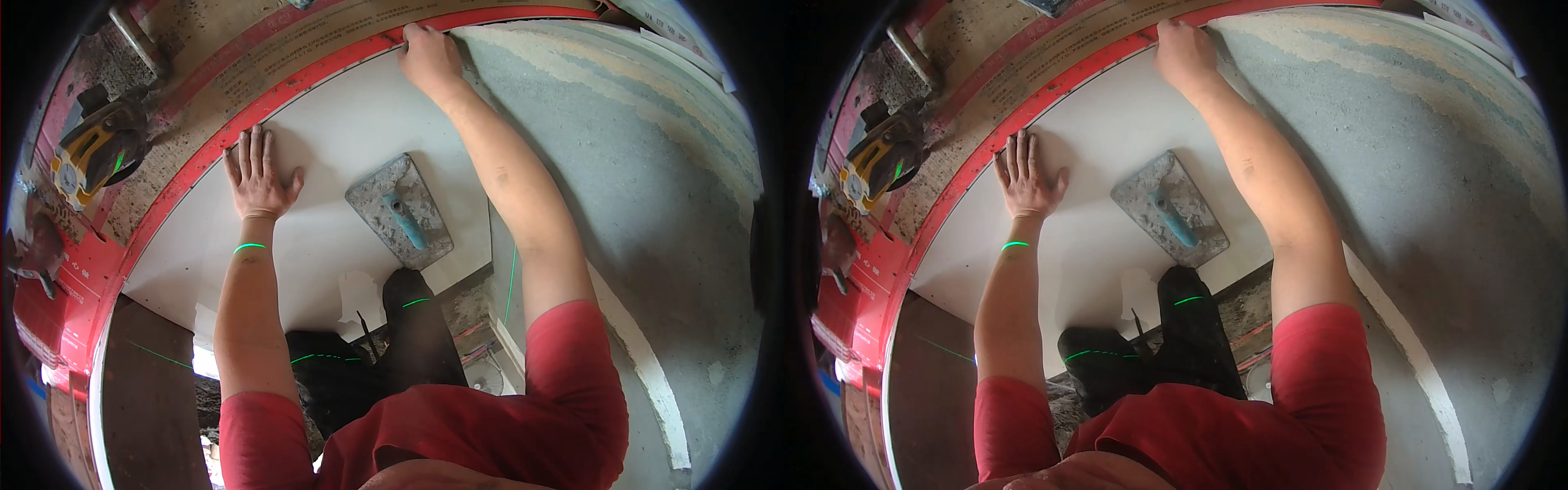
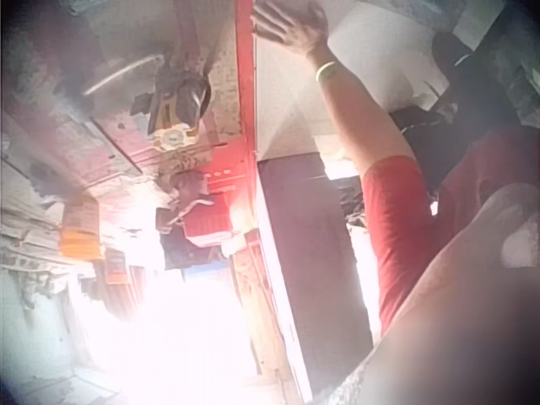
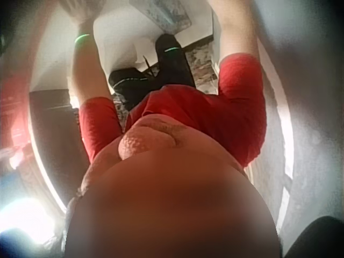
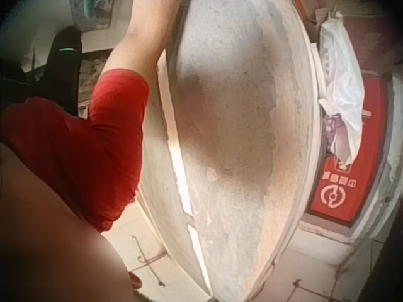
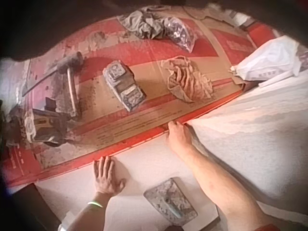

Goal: Measuring and leveling a floor tile on a mortar bed using a trowel and measuring tape.

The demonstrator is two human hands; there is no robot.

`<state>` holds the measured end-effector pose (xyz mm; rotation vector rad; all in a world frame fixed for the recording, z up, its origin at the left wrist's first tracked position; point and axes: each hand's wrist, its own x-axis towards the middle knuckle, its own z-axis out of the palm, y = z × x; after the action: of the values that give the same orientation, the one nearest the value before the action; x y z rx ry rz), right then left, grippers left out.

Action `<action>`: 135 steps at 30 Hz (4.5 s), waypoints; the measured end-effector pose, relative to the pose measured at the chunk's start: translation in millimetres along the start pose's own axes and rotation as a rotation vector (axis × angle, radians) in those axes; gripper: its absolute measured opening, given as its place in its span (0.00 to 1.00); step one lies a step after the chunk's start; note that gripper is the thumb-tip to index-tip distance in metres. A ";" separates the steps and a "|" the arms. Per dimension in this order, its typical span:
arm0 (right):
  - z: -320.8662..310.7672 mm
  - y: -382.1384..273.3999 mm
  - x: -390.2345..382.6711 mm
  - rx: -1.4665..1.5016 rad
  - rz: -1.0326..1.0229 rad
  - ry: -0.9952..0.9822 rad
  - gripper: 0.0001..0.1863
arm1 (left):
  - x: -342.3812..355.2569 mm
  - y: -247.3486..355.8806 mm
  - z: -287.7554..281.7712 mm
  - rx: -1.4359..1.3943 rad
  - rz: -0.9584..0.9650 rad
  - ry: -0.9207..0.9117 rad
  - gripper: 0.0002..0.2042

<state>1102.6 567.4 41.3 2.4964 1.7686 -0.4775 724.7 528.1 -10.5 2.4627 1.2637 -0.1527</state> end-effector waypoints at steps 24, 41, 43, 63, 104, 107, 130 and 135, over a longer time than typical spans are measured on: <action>82.8 -18.8 -401.7 0.697 0.252 -0.076 0.28 | -148.3 62.8 41.5 0.130 -0.162 0.319 0.40; 125.5 47.1 -644.3 1.013 0.244 0.303 0.20 | -369.4 187.7 131.4 0.070 -0.181 0.183 0.43; 123.2 45.6 -643.2 1.033 0.109 0.462 0.18 | -365.0 187.9 123.7 0.068 -0.176 0.182 0.43; 120.9 2.4 -518.0 0.909 0.128 0.245 0.14 | -324.5 160.0 126.7 0.083 -0.198 0.251 0.39; 125.5 -37.3 -393.2 0.761 -0.004 0.330 0.14 | -307.3 175.6 115.0 0.003 -0.223 0.131 0.39; 113.9 -72.2 -372.2 0.835 0.070 0.236 0.15 | -321.9 158.8 117.3 0.028 -0.263 0.089 0.40; 104.7 -65.6 -336.3 0.798 0.273 -0.026 0.16 | -72.4 -22.4 -12.1 0.204 0.075 0.188 0.52; 55.4 -98.6 -362.0 0.777 0.299 -0.013 0.16 | -62.4 -44.5 -24.5 0.116 0.127 0.163 0.52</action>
<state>890.1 259.2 101.7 3.1362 1.3154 -1.3586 650.3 513.2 16.3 2.6942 1.1871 0.0092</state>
